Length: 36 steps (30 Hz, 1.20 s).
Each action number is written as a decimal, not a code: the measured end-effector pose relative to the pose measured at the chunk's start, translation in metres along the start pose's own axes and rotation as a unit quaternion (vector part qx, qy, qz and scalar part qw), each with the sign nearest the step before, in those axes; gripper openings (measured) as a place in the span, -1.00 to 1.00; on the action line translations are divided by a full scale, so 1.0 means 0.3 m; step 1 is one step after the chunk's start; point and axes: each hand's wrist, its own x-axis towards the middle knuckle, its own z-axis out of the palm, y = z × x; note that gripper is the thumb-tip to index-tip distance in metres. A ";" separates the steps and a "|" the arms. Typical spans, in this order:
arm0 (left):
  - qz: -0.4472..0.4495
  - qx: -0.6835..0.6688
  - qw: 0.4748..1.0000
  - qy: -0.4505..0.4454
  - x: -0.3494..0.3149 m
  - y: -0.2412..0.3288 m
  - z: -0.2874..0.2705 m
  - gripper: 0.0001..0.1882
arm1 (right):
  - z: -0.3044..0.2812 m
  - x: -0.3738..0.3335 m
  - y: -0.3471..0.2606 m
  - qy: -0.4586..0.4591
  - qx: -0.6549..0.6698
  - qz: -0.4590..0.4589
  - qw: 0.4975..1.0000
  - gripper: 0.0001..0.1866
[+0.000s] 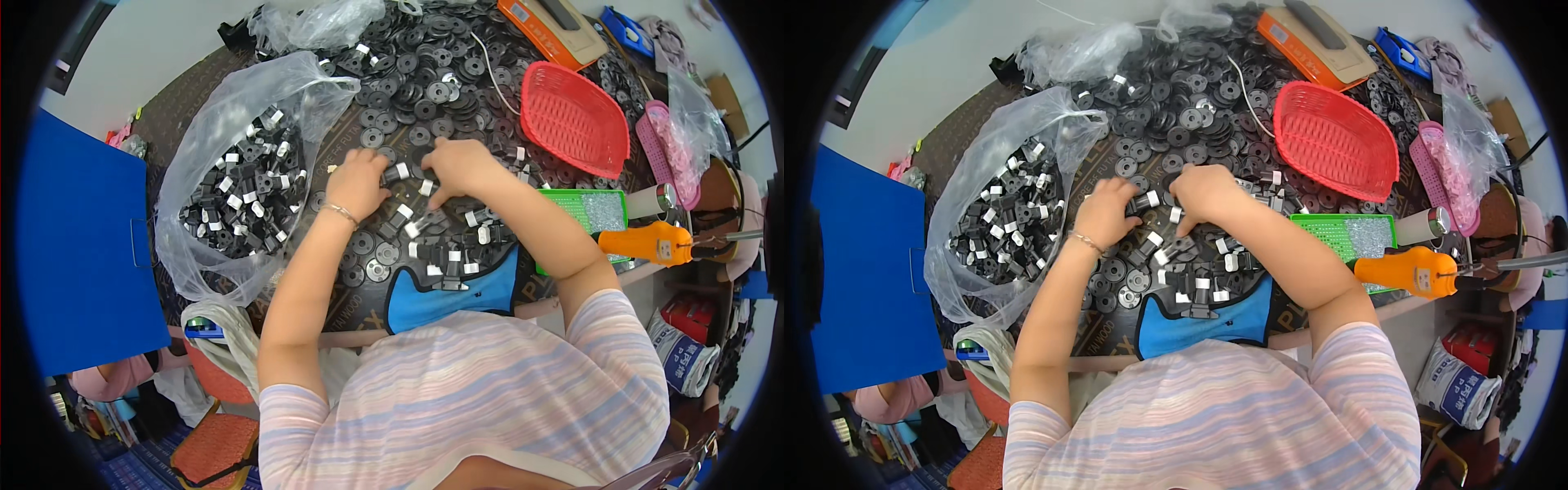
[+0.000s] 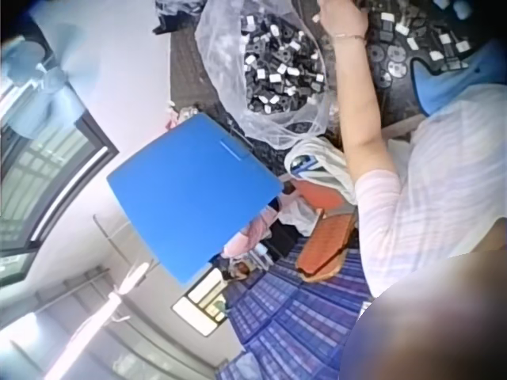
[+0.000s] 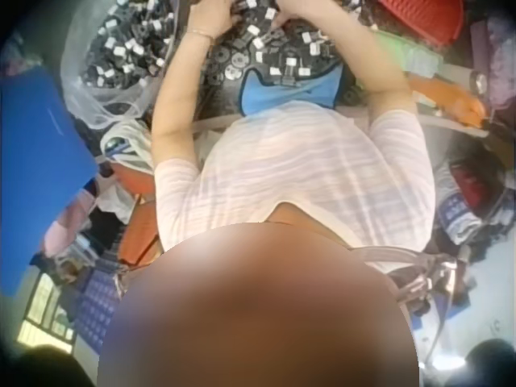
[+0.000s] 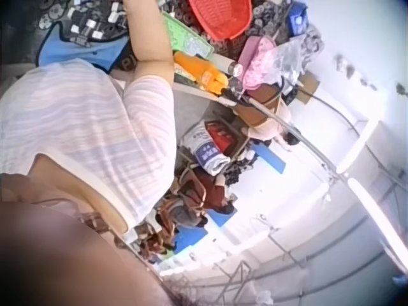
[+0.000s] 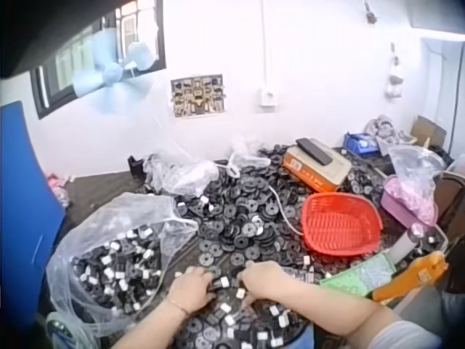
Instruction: The recorder sorts small plastic and metal components on a workbench and places them into a clear plastic bag.
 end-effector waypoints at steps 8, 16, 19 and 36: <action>-0.030 -0.176 0.975 0.130 -0.118 -0.029 -0.191 -0.69 | 0.041 0.022 0.075 0.044 0.001 -0.049 0.998 -0.65; -0.328 0.238 0.898 0.175 -0.364 -0.286 -0.286 -0.30 | -0.036 -0.001 -0.015 -0.048 -0.099 -0.023 0.994 -0.46; -0.117 0.064 0.972 0.193 -0.348 -0.165 -0.229 -0.47 | 0.011 0.006 -0.033 -0.024 -0.123 -0.010 0.992 -0.52; -0.006 -0.163 0.968 0.191 -0.187 0.046 0.039 -0.77 | -0.113 -0.070 -0.068 -0.133 0.026 -0.102 0.986 -0.70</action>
